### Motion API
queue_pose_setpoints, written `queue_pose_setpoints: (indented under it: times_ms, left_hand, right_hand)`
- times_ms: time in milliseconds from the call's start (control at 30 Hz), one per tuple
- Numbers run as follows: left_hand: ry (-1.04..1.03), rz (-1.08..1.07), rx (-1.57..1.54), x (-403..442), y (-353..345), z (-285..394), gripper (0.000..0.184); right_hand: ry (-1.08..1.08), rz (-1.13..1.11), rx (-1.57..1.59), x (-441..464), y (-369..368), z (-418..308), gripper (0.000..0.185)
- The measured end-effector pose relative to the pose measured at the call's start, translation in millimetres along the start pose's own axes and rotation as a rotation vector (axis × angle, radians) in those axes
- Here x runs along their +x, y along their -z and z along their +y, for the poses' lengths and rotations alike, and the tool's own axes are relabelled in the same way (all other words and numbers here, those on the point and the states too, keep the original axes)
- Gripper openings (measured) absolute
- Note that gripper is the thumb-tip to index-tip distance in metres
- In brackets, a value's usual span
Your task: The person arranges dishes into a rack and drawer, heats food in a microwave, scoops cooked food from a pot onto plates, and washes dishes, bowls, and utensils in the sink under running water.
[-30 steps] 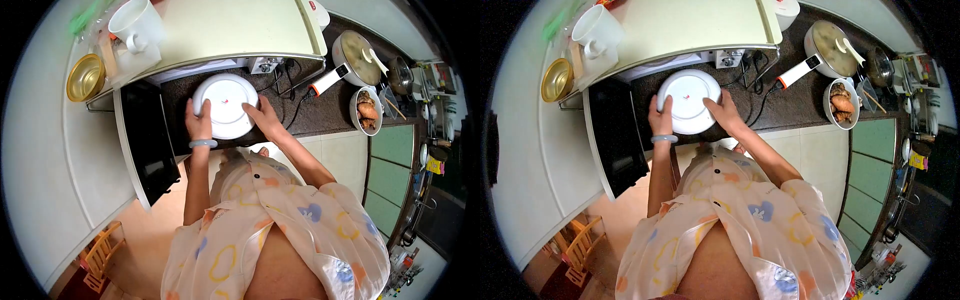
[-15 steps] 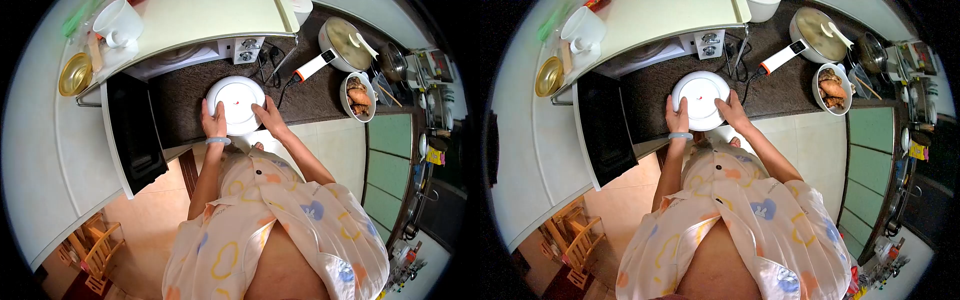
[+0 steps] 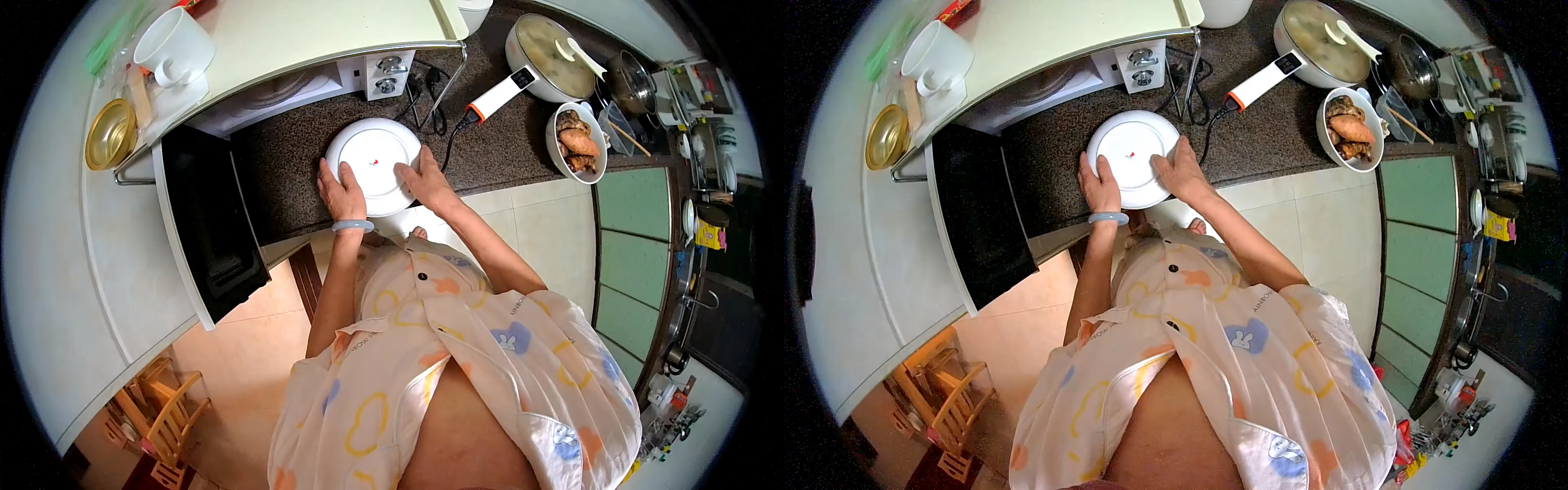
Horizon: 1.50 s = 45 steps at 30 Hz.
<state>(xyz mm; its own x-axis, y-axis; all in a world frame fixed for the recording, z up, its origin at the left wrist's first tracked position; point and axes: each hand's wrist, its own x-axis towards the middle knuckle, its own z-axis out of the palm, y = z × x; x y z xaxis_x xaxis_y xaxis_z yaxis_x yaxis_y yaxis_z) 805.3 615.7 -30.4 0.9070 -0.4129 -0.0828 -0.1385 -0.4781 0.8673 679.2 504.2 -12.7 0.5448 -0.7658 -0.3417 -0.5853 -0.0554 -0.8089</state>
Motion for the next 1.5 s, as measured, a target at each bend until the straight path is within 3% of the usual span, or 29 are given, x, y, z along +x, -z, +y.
queue_pose_setpoints:
  times_ms: [267, 367, 400, 467, 500, 567, 600, 633, 733, 867, 1067, 1267, 1400, 1467, 1500]
  left_hand:
    - [0.082, -0.019, -0.212, -1, 14, -6, 0.058]
    - [0.241, 0.062, -0.624, -1, 24, -11, 0.048]
    - [0.305, 0.072, -0.733, -4, 30, -11, 0.056]
    - [0.409, -0.016, -1.095, -1, 49, -15, 0.058]
    - [0.463, 0.044, -0.969, -12, 58, 0, 0.058]
    - [0.247, 0.012, -0.904, -11, 69, -47, 0.050]
    - [0.322, 0.021, -1.117, -12, 74, -53, 0.047]
    - [0.172, 0.078, -0.720, -22, 81, -45, 0.043]
    - [0.310, 0.028, -1.154, -34, 99, -76, 0.038]
    - [0.317, 0.050, -1.139, -47, 104, -80, 0.039]
    - [0.293, 0.039, -1.089, -52, 99, -87, 0.041]
    - [0.243, -0.006, -0.994, -52, 96, -87, 0.042]
    - [0.136, -0.009, -0.784, -55, 94, -84, 0.044]
    - [0.159, 0.058, -0.791, -60, 93, -35, 0.046]
    - [0.286, 0.073, -0.952, -62, 94, -13, 0.047]
  right_hand:
    - [0.166, 0.107, -0.044, -31, 8, -54, 0.069]
    - [0.378, 0.159, 0.065, -51, -4, -82, 0.067]
    - [0.476, 0.177, 0.090, -58, -10, -90, 0.068]
    - [0.509, 0.030, 0.182, -77, -13, -115, 0.067]
    - [0.519, -0.041, 0.202, -84, -22, -119, 0.066]
    - [0.543, -0.181, 0.200, -94, -34, -125, 0.064]
    - [0.553, -0.253, 0.180, -99, -36, -127, 0.062]
    - [0.545, -0.330, 0.168, -103, -36, -131, 0.060]
    - [0.578, -0.402, 0.195, -107, -42, -132, 0.060]
    - [0.456, -0.550, 0.144, -112, -40, -137, 0.064]
    - [0.583, -0.463, 0.176, -116, -48, -131, 0.064]
    - [0.454, -0.570, 0.145, -119, -34, -135, 0.066]
    - [0.513, -0.458, 0.214, -120, -34, -123, 0.065]
    - [0.549, -0.377, 0.282, -118, -26, -118, 0.064]
    - [0.550, -0.369, 0.285, -117, -20, -114, 0.064]
